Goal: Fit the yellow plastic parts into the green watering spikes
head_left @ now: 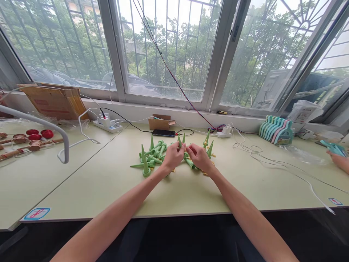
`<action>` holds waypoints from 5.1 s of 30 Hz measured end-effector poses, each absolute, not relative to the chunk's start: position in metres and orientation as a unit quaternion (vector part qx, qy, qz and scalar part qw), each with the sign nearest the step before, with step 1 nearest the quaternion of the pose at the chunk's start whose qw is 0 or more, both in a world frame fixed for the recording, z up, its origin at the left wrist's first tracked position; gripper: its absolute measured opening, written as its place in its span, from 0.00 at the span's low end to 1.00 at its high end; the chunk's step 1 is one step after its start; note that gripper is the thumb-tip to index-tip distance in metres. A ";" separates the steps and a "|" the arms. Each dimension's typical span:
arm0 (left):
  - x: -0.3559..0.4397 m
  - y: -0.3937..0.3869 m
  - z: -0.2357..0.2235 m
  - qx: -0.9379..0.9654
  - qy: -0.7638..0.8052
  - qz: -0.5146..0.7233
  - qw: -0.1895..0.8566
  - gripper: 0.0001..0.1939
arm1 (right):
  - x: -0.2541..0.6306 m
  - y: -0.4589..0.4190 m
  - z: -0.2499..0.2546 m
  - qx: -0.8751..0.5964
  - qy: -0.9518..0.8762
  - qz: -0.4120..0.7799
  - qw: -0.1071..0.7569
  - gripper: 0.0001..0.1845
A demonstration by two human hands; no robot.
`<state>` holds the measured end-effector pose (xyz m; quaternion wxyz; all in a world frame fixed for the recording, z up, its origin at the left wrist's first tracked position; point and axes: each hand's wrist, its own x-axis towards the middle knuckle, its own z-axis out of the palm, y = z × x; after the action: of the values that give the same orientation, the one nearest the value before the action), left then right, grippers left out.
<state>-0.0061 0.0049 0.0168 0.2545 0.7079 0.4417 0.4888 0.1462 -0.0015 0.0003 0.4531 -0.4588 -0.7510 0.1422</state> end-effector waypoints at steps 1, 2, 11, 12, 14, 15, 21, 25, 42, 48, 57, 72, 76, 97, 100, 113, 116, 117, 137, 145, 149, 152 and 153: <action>-0.006 0.005 0.017 0.708 0.443 0.489 0.252 0.15 | 0.146 -0.002 0.001 -0.458 -0.752 0.144 0.452 0.19; -0.006 0.005 0.017 0.708 0.444 0.488 0.251 0.16 | 0.146 -0.003 0.001 -0.456 -0.754 0.145 0.451 0.18; -0.005 0.005 0.017 0.708 0.442 0.490 0.252 0.16 | 0.145 -0.004 0.002 -0.450 -0.759 0.157 0.443 0.19; -0.005 0.005 0.017 0.708 0.440 0.491 0.253 0.16 | 0.145 -0.003 0.001 -0.448 -0.760 0.157 0.444 0.19; -0.005 0.005 0.016 0.708 0.436 0.493 0.257 0.16 | 0.146 -0.002 0.000 -0.446 -0.760 0.154 0.446 0.20; -0.005 0.005 0.016 0.708 0.435 0.493 0.259 0.17 | 0.146 -0.001 0.000 -0.446 -0.760 0.153 0.447 0.21; -0.005 0.003 0.018 0.707 0.431 0.492 0.268 0.18 | 0.147 0.001 -0.003 -0.449 -0.763 0.143 0.442 0.25; -0.005 0.003 0.017 0.707 0.430 0.492 0.271 0.19 | 0.147 0.002 -0.004 -0.445 -0.768 0.136 0.441 0.26; -0.004 0.004 0.017 0.702 0.423 0.499 0.281 0.19 | 0.146 0.000 -0.001 -0.442 -0.772 0.142 0.434 0.25; -0.004 0.003 0.018 0.702 0.421 0.498 0.286 0.19 | 0.147 0.000 -0.002 -0.447 -0.773 0.140 0.428 0.26; -0.004 0.004 0.017 0.703 0.426 0.499 0.273 0.18 | 0.146 -0.001 -0.001 -0.444 -0.775 0.142 0.427 0.23; -0.004 0.003 0.018 0.704 0.424 0.499 0.276 0.21 | 0.147 0.003 -0.004 -0.438 -0.782 0.133 0.422 0.25; -0.004 0.002 0.019 0.705 0.430 0.497 0.268 0.21 | 0.147 0.002 -0.005 -0.441 -0.782 0.131 0.420 0.25; -0.003 0.003 0.018 0.706 0.425 0.498 0.271 0.22 | 0.146 0.000 -0.002 -0.449 -0.784 0.141 0.404 0.27; -0.004 0.003 0.017 0.707 0.426 0.497 0.268 0.23 | 0.146 0.000 -0.002 -0.451 -0.784 0.142 0.402 0.28; -0.003 0.004 0.018 0.712 0.429 0.494 0.255 0.23 | 0.146 -0.002 0.000 -0.451 -0.787 0.155 0.393 0.30; -0.003 0.003 0.018 0.709 0.427 0.498 0.259 0.24 | 0.146 -0.002 0.000 -0.453 -0.787 0.157 0.388 0.29; -0.002 0.003 0.018 0.707 0.427 0.498 0.263 0.24 | 0.146 -0.001 -0.001 -0.454 -0.787 0.154 0.389 0.29; -0.003 0.003 0.019 0.696 0.435 0.508 0.260 0.24 | 0.147 0.000 -0.003 -0.442 -0.785 0.144 0.409 0.29; -0.003 0.004 0.017 0.701 0.436 0.504 0.253 0.24 | 0.146 0.000 -0.003 -0.452 -0.785 0.134 0.402 0.28; -0.003 0.005 0.017 0.697 0.443 0.511 0.240 0.23 | 0.145 -0.002 -0.002 -0.445 -0.785 0.133 0.410 0.23; -0.003 0.005 0.017 0.696 0.445 0.510 0.239 0.23 | 0.146 -0.002 -0.001 -0.439 -0.790 0.131 0.407 0.22; -0.003 0.005 0.017 0.696 0.443 0.511 0.240 0.24 | 0.146 -0.002 -0.001 -0.438 -0.791 0.131 0.406 0.23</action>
<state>-0.0031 0.0046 0.0165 0.2397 0.6963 0.4432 0.5112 0.1458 -0.0024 -0.0013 0.4064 -0.4377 -0.7912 0.1314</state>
